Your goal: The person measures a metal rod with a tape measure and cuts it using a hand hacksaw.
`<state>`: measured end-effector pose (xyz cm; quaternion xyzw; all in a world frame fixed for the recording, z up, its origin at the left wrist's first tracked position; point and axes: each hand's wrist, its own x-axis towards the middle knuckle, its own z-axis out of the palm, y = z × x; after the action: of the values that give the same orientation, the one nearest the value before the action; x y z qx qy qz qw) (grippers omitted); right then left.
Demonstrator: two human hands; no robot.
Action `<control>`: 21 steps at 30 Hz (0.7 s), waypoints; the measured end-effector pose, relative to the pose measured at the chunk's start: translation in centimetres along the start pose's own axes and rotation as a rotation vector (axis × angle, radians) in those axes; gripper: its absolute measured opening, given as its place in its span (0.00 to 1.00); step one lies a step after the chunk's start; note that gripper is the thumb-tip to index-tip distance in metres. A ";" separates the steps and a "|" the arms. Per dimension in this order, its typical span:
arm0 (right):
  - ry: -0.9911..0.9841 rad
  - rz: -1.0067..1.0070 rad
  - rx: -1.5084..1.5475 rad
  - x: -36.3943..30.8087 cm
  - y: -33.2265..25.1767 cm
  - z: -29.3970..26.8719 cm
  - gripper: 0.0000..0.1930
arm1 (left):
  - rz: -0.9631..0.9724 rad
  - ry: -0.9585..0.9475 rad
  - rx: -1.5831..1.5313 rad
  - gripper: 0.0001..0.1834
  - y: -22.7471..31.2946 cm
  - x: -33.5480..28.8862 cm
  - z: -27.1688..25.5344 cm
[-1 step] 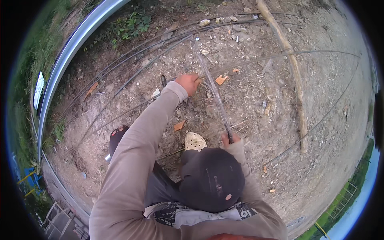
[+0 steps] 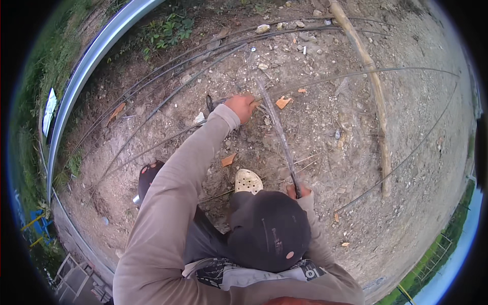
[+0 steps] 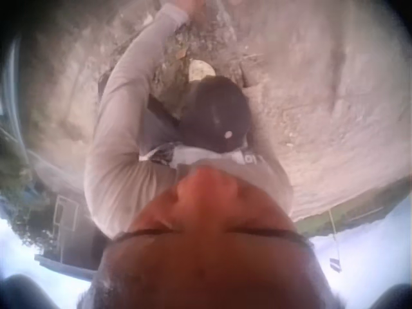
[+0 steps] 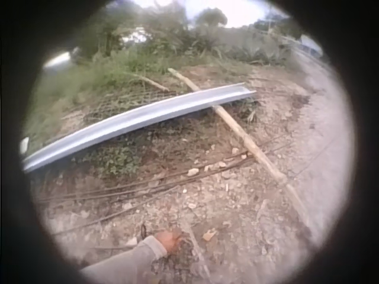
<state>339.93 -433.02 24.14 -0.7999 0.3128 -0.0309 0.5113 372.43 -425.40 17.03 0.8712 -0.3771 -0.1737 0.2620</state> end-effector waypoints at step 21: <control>0.167 -0.269 -0.178 17.5 -5.5 6.3 0.14 | 0.057 -0.041 -0.075 0.15 1.9 -0.3 1.2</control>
<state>358.91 -435.74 21.04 -0.8712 0.2459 -0.1377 0.4019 370.52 -426.68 17.21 0.8459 -0.4003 -0.1978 0.2915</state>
